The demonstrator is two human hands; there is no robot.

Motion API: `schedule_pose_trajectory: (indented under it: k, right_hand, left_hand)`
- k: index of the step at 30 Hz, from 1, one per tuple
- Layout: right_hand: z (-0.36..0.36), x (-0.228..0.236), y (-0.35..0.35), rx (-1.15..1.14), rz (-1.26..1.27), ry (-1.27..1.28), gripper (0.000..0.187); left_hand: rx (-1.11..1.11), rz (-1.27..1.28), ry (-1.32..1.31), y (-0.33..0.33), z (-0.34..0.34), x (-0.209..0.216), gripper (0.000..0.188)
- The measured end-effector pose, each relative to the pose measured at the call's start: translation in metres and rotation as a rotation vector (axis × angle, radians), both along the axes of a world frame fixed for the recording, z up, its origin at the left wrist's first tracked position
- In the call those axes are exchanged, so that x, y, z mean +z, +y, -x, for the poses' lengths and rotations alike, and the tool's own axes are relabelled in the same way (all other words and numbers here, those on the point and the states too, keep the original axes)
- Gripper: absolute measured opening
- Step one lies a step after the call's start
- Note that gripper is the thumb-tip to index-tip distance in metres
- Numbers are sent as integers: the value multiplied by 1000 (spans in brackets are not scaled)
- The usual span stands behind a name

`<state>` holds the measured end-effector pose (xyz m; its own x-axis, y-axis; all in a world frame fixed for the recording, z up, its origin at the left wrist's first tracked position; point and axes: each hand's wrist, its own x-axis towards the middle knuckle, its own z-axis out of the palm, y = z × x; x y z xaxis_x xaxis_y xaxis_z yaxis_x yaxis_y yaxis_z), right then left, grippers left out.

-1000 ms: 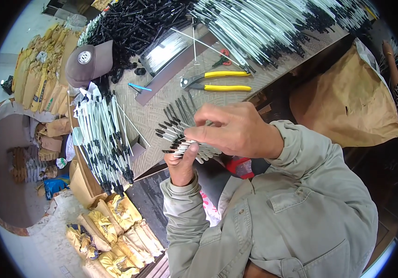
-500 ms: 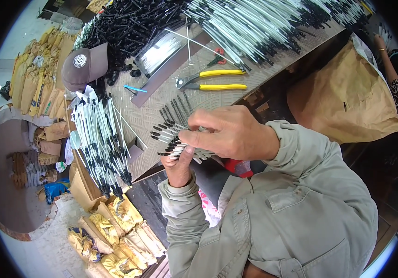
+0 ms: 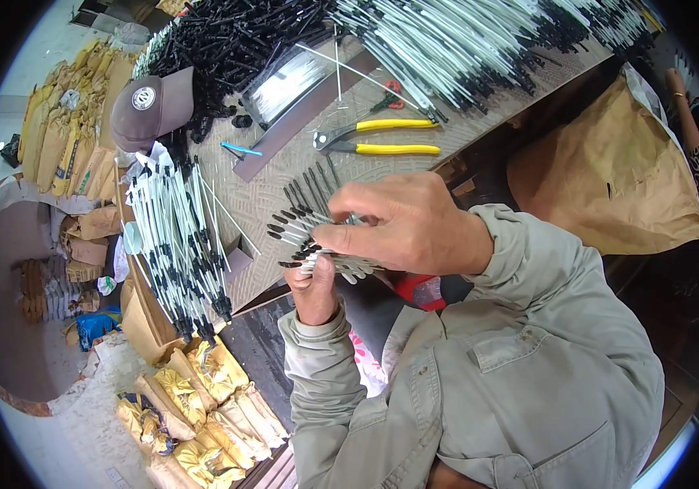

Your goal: The recorder is assembling bundles of wires and crimping components onto them at a manufacturing workstation.

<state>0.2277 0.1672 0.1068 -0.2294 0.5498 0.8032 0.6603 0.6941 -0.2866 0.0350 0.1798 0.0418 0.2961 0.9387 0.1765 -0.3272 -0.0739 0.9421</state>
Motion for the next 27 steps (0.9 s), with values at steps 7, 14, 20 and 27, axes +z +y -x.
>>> schedule_pose_trajectory:
  k: [7, 14, 20, 27]
  right_hand:
    - [3, 0, -1, 2, 33, 14, 20]
    - [1, 3, 1, 20, -6, -50, 21]
    - [0, 1, 4, 46, 0, -55, 22]
    - [1, -1, 3, 69, 8, -51, 24]
  left_hand:
    - [-62, -24, 18, 0, 2, 1, 24]
    - [-62, 7, 6, 1, 6, -4, 25]
    - [-1, 26, -34, -1, 0, 2, 29]
    - [-73, -11, -3, 1, 7, -5, 32]
